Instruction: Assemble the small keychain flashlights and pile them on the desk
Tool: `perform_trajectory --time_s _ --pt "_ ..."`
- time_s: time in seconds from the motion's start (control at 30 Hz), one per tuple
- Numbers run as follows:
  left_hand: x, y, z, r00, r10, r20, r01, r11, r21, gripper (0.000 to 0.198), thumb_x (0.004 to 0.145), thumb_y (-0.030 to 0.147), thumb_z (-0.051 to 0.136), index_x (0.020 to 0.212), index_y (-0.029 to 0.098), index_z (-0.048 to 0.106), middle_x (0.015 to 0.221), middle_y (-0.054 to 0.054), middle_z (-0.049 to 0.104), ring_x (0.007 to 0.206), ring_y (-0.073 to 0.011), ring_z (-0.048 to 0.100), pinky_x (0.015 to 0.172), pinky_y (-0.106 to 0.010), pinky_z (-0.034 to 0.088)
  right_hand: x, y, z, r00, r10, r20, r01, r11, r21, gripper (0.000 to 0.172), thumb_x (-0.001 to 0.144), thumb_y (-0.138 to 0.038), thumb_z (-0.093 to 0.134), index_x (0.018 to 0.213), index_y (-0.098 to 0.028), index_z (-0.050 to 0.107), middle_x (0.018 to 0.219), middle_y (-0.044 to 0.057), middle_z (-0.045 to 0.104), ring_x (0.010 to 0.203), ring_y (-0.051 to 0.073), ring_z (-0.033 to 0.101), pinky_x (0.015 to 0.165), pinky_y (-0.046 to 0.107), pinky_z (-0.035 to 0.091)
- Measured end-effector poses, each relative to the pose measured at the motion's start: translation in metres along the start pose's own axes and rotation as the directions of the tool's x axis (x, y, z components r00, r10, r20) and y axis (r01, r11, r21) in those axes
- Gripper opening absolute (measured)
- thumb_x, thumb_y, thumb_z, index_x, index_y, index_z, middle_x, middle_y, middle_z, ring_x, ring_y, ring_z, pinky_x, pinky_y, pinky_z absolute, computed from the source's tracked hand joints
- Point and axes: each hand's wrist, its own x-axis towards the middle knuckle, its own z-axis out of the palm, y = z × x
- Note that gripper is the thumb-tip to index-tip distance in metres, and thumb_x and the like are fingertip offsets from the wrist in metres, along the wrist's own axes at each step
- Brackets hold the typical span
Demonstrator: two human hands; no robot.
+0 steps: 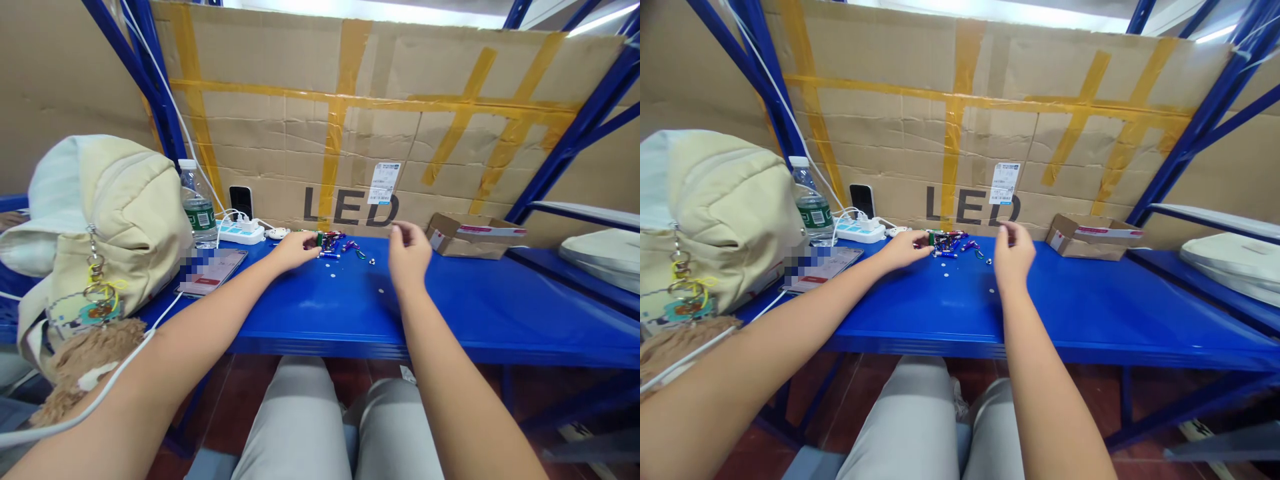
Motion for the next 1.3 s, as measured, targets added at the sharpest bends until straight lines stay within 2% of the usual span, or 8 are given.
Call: perform_trajectory --time_s 0.17,0.3,0.4,0.53,0.73,0.93,1.07,1.3 --pt "0.002 -0.011 -0.014 0.977 -0.126 -0.172 0.117 0.991 -0.061 0.025 0.075 0.029 0.053 0.093 0.015 0.063 0.081 -0.003 0.064 0.073 -0.0148 0.057 0.067 -0.025 0.043 0.015 0.019 -0.014 0.940 0.221 -0.259 -0.244 0.968 -0.057 0.030 0.082 -0.024 0.040 0.102 -0.010 0.058 0.089 0.011 0.062 0.077 0.017 0.057 0.073 0.031 0.045" --pt "0.001 -0.013 -0.018 0.970 -0.132 -0.203 0.121 0.990 -0.065 0.024 0.075 0.029 0.053 0.093 0.015 0.063 0.085 -0.003 0.065 0.077 -0.0150 0.057 0.070 -0.026 0.044 0.011 0.039 -0.006 0.982 0.148 0.118 -0.085 0.903 -0.421 0.031 0.079 -0.020 0.045 0.103 -0.014 0.064 0.099 0.011 0.063 0.092 0.021 0.057 0.086 0.033 0.042" --pt "0.000 -0.011 -0.016 0.978 -0.119 -0.173 0.115 0.993 -0.031 0.025 0.075 0.029 0.054 0.093 0.015 0.064 0.082 -0.003 0.064 0.075 -0.0153 0.056 0.070 -0.026 0.043 0.005 0.053 0.007 0.820 0.263 0.509 0.122 0.788 -0.603 0.030 0.073 -0.016 0.054 0.099 -0.020 0.069 0.107 0.010 0.063 0.096 0.022 0.058 0.085 0.032 0.042" --pt "0.000 -0.007 -0.013 0.992 -0.059 -0.110 0.058 0.998 -0.009 0.024 0.075 0.028 0.052 0.093 0.015 0.063 0.081 -0.002 0.064 0.073 -0.0147 0.055 0.068 -0.026 0.042 0.002 0.056 0.018 0.722 0.346 0.599 0.191 0.733 -0.653 0.027 0.073 -0.007 0.051 0.085 -0.018 0.072 0.100 0.012 0.066 0.094 0.023 0.061 0.082 0.030 0.044" --pt "-0.001 -0.003 -0.010 0.997 0.058 0.057 -0.064 0.992 0.113 0.015 0.075 0.028 0.052 0.075 0.015 0.059 0.070 -0.001 0.059 0.064 -0.0133 0.050 0.062 -0.025 0.036 0.000 0.038 0.016 0.735 0.415 0.536 -0.276 0.906 -0.323 0.016 0.072 -0.009 0.059 0.083 -0.016 0.068 0.082 0.006 0.068 0.068 0.015 0.062 0.071 0.030 0.051" --pt "-0.003 0.000 -0.001 0.957 0.200 0.209 -0.231 0.964 0.134 0.017 0.076 0.029 0.050 0.080 0.016 0.060 0.081 -0.004 0.062 0.072 -0.0152 0.053 0.067 -0.025 0.038 -0.008 0.018 0.018 0.611 0.507 0.608 -0.728 0.662 0.179 0.007 0.070 -0.010 0.066 0.072 -0.017 0.064 0.073 0.002 0.065 0.069 0.010 0.062 0.078 0.026 0.053" --pt "-0.003 0.002 0.005 0.936 0.209 0.284 -0.262 0.951 0.163 0.020 0.076 0.030 0.051 0.085 0.015 0.062 0.085 -0.005 0.063 0.076 -0.0168 0.055 0.070 -0.027 0.040 -0.009 0.010 0.016 0.535 0.539 0.651 -0.814 0.534 0.226 0.022 0.062 -0.001 0.069 0.076 -0.017 0.065 0.079 0.002 0.066 0.077 0.010 0.063 0.087 0.025 0.050" --pt "-0.004 0.009 0.012 0.928 0.211 0.307 -0.262 0.956 0.134 0.017 0.075 0.027 0.052 0.082 0.015 0.062 0.081 -0.005 0.063 0.072 -0.0164 0.055 0.067 -0.026 0.040 -0.019 -0.004 0.024 0.616 0.379 0.691 -0.729 0.607 0.317 0.031 0.063 -0.020 0.076 0.091 -0.017 0.064 0.093 0.007 0.069 0.084 0.016 0.065 0.083 0.035 0.053"
